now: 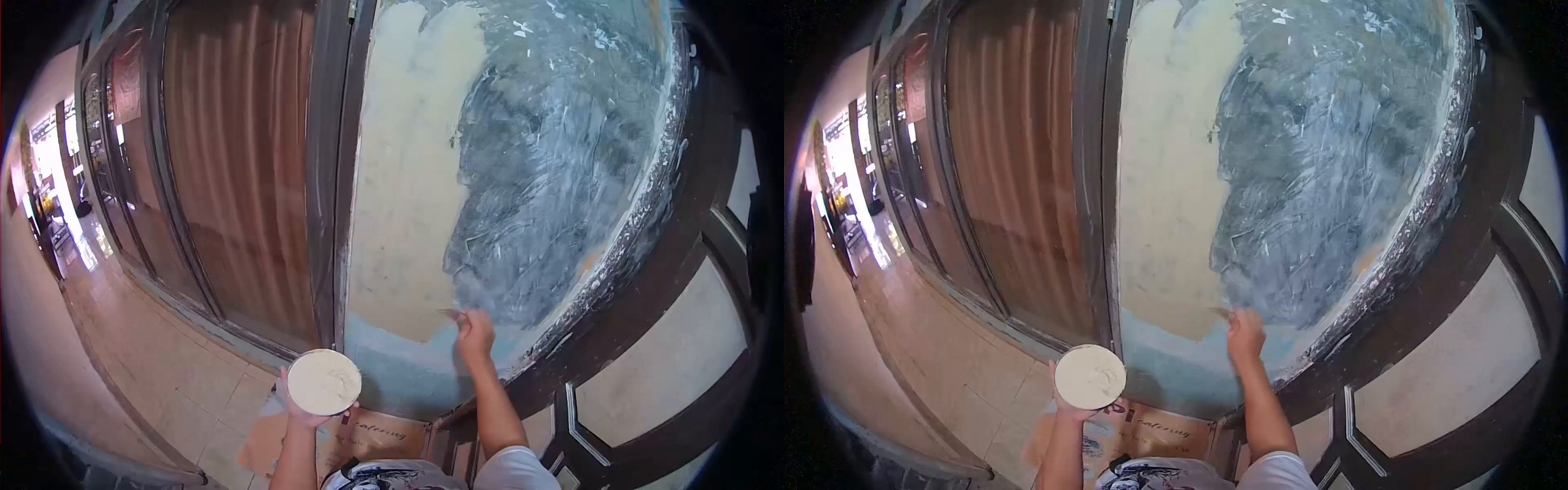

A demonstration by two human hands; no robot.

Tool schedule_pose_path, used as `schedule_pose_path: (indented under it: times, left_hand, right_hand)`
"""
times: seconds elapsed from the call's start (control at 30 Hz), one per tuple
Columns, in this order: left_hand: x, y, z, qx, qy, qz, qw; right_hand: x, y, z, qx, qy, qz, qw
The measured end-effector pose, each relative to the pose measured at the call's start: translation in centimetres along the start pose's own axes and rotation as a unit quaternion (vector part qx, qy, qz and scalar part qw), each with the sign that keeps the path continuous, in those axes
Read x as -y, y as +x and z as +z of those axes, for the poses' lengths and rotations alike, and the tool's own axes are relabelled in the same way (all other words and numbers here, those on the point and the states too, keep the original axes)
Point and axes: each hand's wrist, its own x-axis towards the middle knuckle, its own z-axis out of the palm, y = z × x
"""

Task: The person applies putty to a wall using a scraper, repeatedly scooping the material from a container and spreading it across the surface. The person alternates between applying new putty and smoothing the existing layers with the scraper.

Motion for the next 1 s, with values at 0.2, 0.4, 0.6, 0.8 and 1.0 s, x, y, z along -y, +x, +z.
schedule_pose_path:
  times: [0.2,0.4,0.6,0.8,1.0]
  left_hand:
    - [0.4,0.0,-1.2,-0.034,-0.008,0.021,0.999]
    - [0.1,0.6,0.0,0.021,0.041,-0.030,0.998]
    - [0.5,1.4,0.7,0.009,0.027,-0.024,0.999]
    - [-0.1,1.5,-0.2,0.056,0.055,-0.052,0.996]
    - [-0.5,1.0,0.8,0.000,0.027,0.006,1.000]
  right_hand:
    - [2.2,1.7,-4.1,-0.073,0.050,-0.022,0.996]
    - [-2.1,-5.7,3.7,0.046,-0.023,-0.003,0.999]
    - [2.5,3.5,-4.9,-0.095,0.006,-0.055,0.994]
    - [0.8,-6.8,2.9,0.168,-0.009,0.000,0.986]
    - [2.7,3.0,-2.9,-0.089,0.002,-0.029,0.996]
